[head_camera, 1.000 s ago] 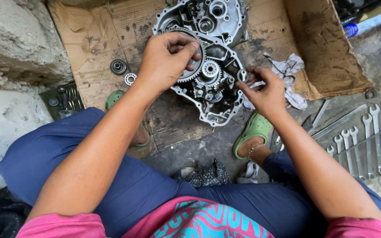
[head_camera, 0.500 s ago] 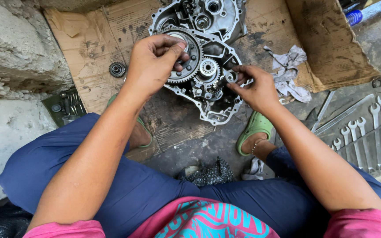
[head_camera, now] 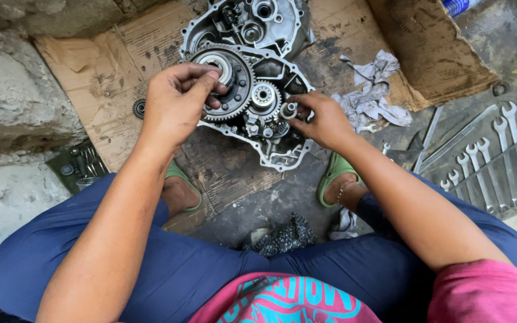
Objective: The person sits on the floor and assembles a motorcycle engine casing. They place gears and bearings into the casing, wipe parts with a cloth, and use a wrench to tighten components.
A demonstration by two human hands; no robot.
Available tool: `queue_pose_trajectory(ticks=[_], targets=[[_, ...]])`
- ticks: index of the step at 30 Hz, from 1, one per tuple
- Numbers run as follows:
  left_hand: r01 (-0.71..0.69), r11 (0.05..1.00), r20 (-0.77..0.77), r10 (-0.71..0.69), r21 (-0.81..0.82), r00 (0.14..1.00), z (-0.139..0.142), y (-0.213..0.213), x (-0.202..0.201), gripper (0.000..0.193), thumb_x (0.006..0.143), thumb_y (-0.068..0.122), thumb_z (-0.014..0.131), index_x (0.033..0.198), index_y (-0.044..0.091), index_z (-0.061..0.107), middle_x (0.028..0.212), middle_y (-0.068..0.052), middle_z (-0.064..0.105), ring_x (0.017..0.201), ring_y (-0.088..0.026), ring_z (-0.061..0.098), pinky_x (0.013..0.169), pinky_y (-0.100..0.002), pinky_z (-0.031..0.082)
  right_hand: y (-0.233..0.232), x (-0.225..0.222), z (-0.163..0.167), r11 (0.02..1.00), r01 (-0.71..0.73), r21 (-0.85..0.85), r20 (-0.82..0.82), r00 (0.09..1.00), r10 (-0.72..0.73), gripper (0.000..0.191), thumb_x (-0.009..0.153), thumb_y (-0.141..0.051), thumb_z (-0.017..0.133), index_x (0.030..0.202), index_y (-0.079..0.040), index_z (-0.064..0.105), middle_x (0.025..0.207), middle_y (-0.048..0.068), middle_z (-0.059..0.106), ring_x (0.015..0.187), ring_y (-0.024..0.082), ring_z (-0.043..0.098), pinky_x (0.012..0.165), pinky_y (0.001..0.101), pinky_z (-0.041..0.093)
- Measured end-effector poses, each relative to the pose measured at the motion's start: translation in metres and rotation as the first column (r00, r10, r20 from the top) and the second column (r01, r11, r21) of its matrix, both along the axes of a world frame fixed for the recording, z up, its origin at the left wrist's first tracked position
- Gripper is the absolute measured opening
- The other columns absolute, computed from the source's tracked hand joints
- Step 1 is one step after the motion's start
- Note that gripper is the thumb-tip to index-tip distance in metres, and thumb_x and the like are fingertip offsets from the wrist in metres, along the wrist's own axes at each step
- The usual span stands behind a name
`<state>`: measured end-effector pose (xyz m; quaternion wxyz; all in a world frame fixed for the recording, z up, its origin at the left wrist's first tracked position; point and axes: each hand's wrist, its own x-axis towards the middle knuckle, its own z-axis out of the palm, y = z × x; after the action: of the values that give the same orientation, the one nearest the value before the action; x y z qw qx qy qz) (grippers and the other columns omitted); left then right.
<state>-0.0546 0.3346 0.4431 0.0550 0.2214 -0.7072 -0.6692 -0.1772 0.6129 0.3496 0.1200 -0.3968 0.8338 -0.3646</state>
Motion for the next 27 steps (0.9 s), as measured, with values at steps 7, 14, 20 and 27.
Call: queue_pose_trajectory(ticks=[7, 14, 20, 27], targets=[[0.052, 0.997, -0.076, -0.048, 0.054, 0.996, -0.013, 0.010, -0.007, 0.017, 0.101, 0.010, 0.067, 0.110, -0.002, 0.073, 0.090, -0.006, 0.076, 0.070, -0.007, 0.067, 0.059, -0.021, 0.051, -0.009, 0.000, -0.024, 0.979, 0.010, 0.205, 0.038, 0.999, -0.018, 0.040, 0.081, -0.021, 0.083, 0.118, -0.012, 0.073, 0.095, 0.012, 0.066, 0.087, 0.032, 0.066, 0.077, 0.0437, 0.054], [0.050, 0.995, -0.099, -0.041, 0.084, 0.994, -0.023, 0.009, -0.007, 0.017, 0.101, 0.010, 0.067, 0.108, -0.004, 0.073, 0.089, -0.007, 0.076, 0.072, -0.008, 0.068, 0.064, -0.022, 0.056, -0.017, 0.002, -0.042, 0.954, 0.041, 0.297, -0.001, 0.999, -0.042, 0.037, 0.080, -0.027, 0.082, 0.114, -0.019, 0.073, 0.104, 0.008, 0.068, 0.095, 0.033, 0.067, 0.080, 0.0459, 0.054], [0.021, 0.998, -0.092, -0.015, 0.066, 0.996, -0.024, 0.001, -0.003, 0.017, 0.100, 0.010, 0.067, 0.108, -0.004, 0.073, 0.090, -0.006, 0.076, 0.077, -0.009, 0.072, 0.066, -0.023, 0.058, -0.020, 0.002, -0.052, 0.938, 0.041, 0.345, -0.011, 0.999, -0.039, 0.037, 0.081, -0.028, 0.081, 0.117, -0.023, 0.073, 0.105, 0.010, 0.067, 0.096, 0.035, 0.067, 0.081, 0.0464, 0.054], [0.019, 0.998, -0.094, -0.012, 0.067, 0.995, -0.021, 0.000, -0.001, 0.017, 0.100, 0.011, 0.068, 0.107, -0.004, 0.072, 0.089, -0.007, 0.076, 0.078, -0.009, 0.072, 0.065, -0.023, 0.057, -0.026, 0.008, -0.049, 0.932, 0.062, 0.357, -0.076, 0.996, -0.037, 0.040, 0.081, -0.030, 0.081, 0.120, -0.023, 0.072, 0.104, 0.008, 0.068, 0.095, 0.034, 0.068, 0.078, 0.0462, 0.055]])
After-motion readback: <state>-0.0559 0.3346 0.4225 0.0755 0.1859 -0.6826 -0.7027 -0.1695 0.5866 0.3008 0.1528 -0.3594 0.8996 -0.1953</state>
